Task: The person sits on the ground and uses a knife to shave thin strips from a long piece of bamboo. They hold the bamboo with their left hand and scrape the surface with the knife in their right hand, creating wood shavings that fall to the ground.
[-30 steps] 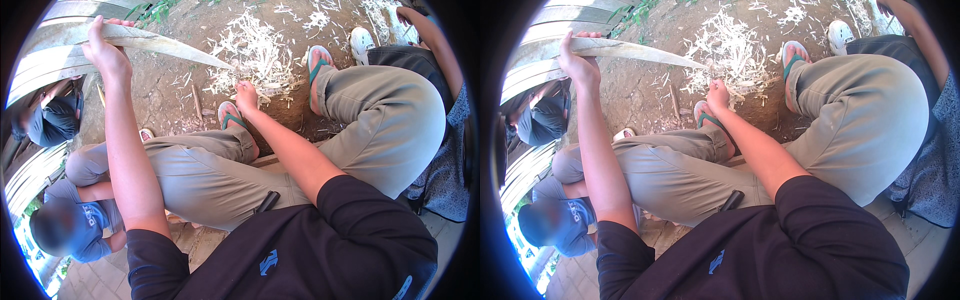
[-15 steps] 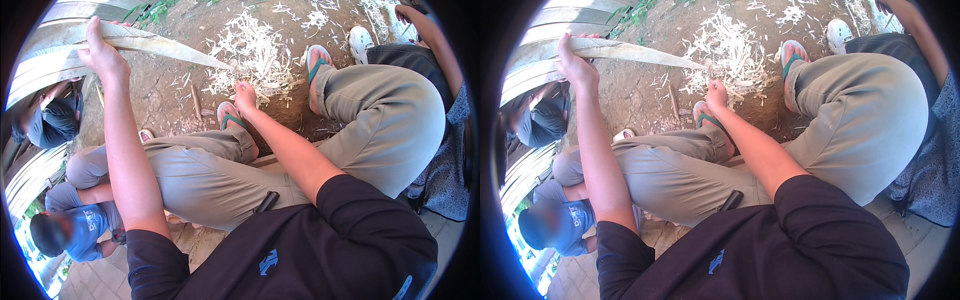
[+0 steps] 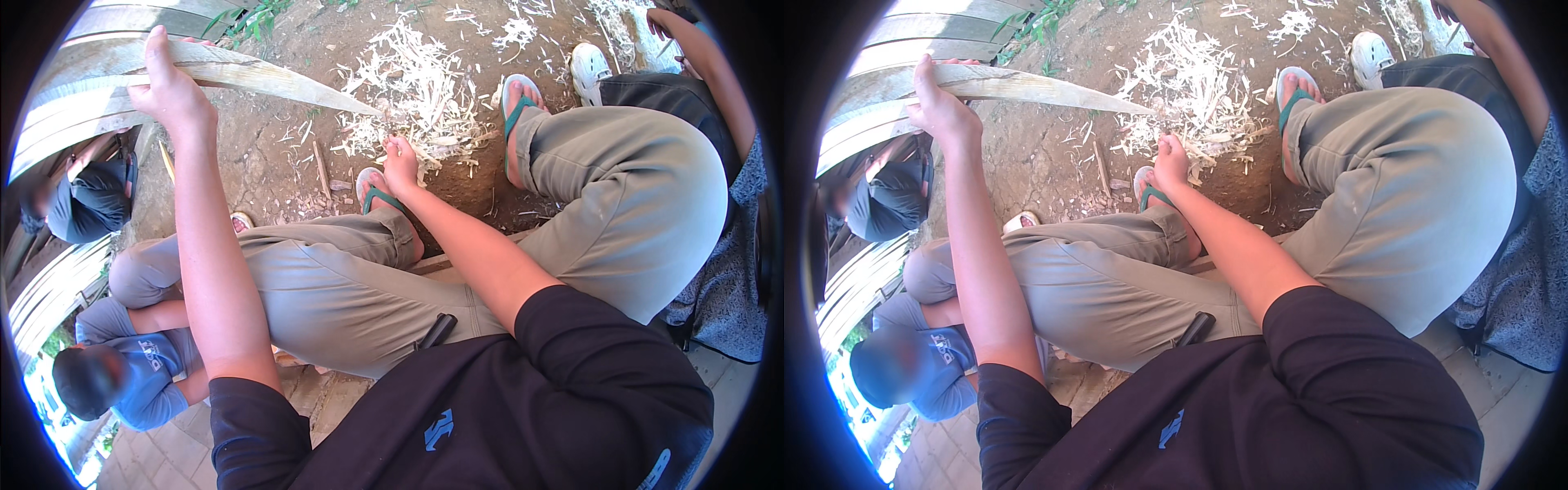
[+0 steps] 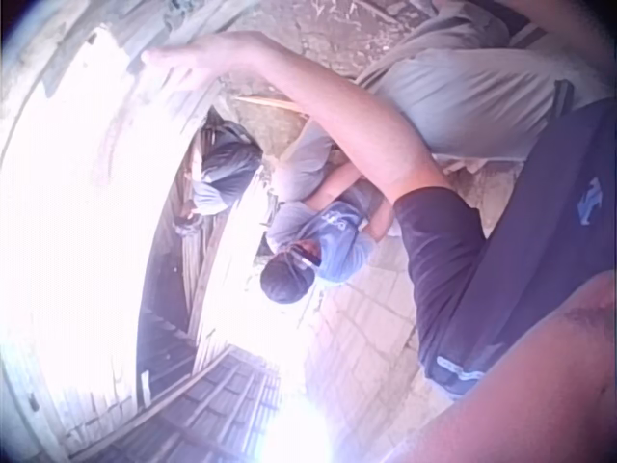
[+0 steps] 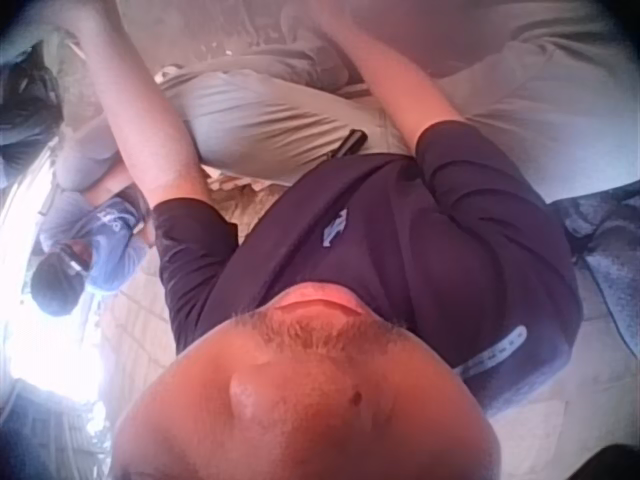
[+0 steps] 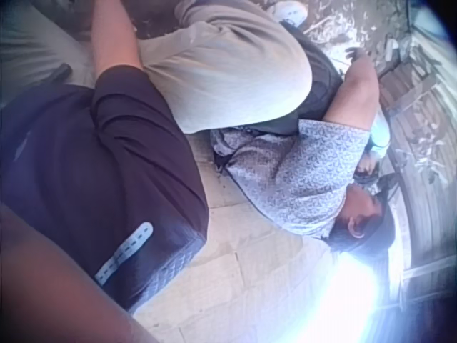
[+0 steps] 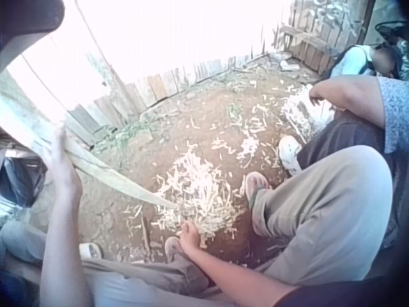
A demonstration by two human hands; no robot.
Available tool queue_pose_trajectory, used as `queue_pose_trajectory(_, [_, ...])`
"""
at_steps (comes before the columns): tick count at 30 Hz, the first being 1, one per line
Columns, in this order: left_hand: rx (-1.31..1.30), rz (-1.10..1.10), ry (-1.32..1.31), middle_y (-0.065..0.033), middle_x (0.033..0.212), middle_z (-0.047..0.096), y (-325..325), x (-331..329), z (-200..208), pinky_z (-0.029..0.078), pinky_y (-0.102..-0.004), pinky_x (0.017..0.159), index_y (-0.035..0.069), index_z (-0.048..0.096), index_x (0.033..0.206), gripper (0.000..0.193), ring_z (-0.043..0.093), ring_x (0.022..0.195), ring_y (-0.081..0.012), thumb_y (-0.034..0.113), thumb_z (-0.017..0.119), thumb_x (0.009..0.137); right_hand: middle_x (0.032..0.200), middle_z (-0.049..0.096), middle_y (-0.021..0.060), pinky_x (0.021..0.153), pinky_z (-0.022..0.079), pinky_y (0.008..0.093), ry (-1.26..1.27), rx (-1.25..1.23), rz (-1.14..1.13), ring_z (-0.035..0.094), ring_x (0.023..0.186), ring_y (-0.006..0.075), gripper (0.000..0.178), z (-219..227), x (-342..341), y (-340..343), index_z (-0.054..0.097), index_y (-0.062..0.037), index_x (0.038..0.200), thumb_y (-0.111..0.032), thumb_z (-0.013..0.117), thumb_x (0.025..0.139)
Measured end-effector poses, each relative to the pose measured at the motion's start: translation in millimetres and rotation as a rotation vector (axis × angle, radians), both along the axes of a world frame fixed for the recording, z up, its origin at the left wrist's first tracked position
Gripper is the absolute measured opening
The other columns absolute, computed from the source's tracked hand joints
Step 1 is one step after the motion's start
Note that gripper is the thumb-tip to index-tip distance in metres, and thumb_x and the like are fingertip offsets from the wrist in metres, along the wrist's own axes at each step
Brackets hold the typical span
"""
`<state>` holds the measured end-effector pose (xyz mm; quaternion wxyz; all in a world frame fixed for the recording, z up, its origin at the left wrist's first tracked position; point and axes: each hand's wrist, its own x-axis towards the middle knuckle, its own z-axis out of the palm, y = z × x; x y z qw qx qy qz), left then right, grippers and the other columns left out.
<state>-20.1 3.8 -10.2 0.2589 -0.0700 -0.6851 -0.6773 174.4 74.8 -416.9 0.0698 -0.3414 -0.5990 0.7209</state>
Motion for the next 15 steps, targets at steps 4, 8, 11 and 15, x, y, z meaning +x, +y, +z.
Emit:
queue_pose_trajectory(4, [0.012, 0.036, 0.004, -0.0177, 0.085, 0.069, -4, 5, -3, 0.060, -0.0426, 0.063, -0.007, 0.063, 0.102, 0.028, 0.070, 0.066, -0.0273, 0.018, 0.072, 0.092, 0.071, 0.056, 0.0036, 0.039, 0.035, 0.0304, -0.140, -0.124, 0.099, 0.044, 0.044, 0.0108, 0.026, 19, 1, 7, 0.062, -0.0100, 0.128, -0.022, 0.051, 0.107])
queue_pose_trajectory(8, [0.012, 0.065, 0.010, -0.0165, 0.091, 0.068, -11, 4, -1, 0.063, -0.0431, 0.065, -0.007, 0.063, 0.103, 0.025, 0.069, 0.072, -0.0246, 0.014, 0.071, 0.092, 0.069, 0.053, 0.0015, 0.037, 0.033, 0.0291, -0.208, -0.313, 0.138, 0.041, 0.043, 0.0099, 0.027, 37, 2, 12, 0.060, -0.0153, 0.132, -0.024, 0.051, 0.108])
queue_pose_trajectory(11, [0.042, 0.078, -0.009, -0.0160, 0.095, 0.067, -7, 3, -3, 0.064, -0.0441, 0.067, -0.007, 0.063, 0.103, 0.024, 0.069, 0.075, -0.0233, 0.013, 0.070, 0.092, 0.068, 0.051, 0.0003, 0.037, 0.033, 0.0280, -0.200, -0.388, 0.162, 0.040, 0.043, 0.0093, 0.027, 37, 4, 22, 0.058, -0.0177, 0.134, -0.025, 0.051, 0.108])
queue_pose_trajectory(15, [0.036, 0.102, -0.023, -0.0174, 0.094, 0.067, -7, 5, -2, 0.063, -0.0438, 0.067, -0.009, 0.061, 0.105, 0.029, 0.069, 0.075, -0.0245, 0.015, 0.072, 0.091, 0.067, 0.051, 0.0003, 0.037, 0.033, 0.0273, -0.198, -0.316, 0.185, 0.040, 0.043, 0.0087, 0.028, 33, 0, 24, 0.060, -0.0179, 0.134, -0.025, 0.051, 0.108])
